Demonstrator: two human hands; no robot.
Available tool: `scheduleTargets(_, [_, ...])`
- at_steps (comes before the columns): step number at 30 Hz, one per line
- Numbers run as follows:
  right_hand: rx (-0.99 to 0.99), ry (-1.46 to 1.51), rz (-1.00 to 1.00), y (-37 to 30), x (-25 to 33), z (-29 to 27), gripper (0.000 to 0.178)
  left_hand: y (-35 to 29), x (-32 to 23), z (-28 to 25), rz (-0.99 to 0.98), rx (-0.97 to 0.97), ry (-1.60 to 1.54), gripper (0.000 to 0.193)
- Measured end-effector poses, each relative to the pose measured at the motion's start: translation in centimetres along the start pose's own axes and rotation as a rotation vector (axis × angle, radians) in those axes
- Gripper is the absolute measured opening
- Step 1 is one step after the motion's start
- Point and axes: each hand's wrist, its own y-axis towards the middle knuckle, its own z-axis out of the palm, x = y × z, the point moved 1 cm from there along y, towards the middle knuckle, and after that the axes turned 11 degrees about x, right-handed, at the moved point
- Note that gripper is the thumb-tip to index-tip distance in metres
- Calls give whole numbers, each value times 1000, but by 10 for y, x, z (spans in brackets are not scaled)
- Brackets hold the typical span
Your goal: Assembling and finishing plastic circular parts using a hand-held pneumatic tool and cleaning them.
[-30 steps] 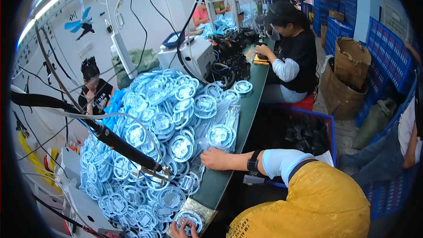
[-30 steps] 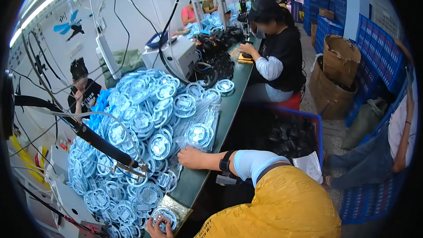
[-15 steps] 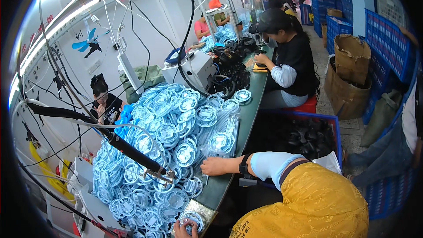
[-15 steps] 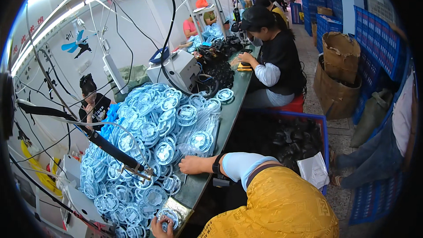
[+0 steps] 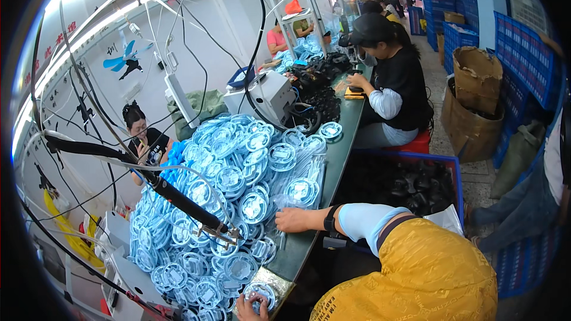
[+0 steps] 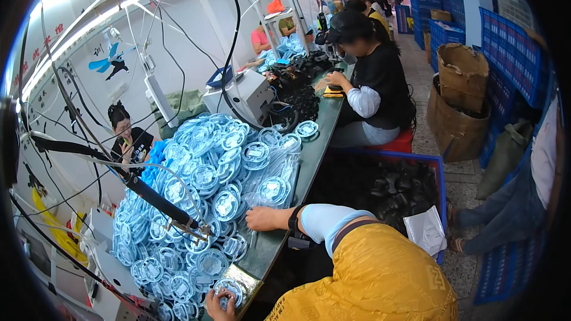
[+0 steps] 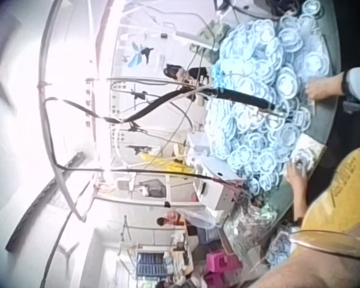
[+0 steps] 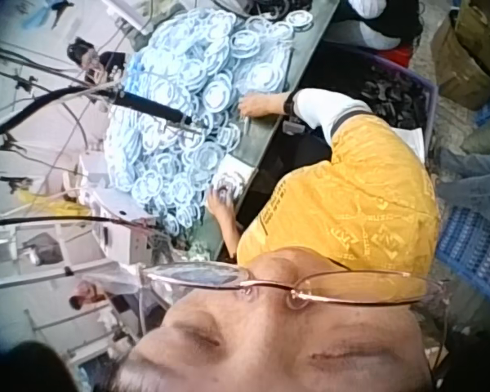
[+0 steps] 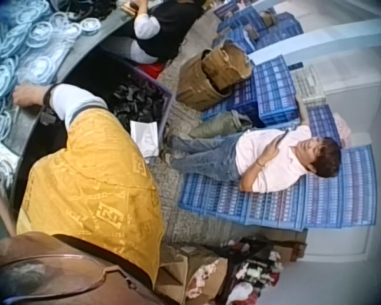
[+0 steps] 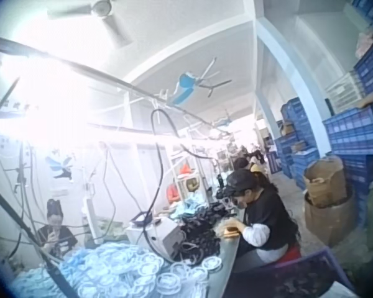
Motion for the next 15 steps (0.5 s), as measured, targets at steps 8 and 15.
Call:
scheduleTargets(8, [-254,539,-63,5,37,-71,9,10,-35,-28,24,59,-90,58])
scheduleTargets(15, [-53,803,-2,-8,78,-81,12,18,-57,-34,-142,110,-81,71])
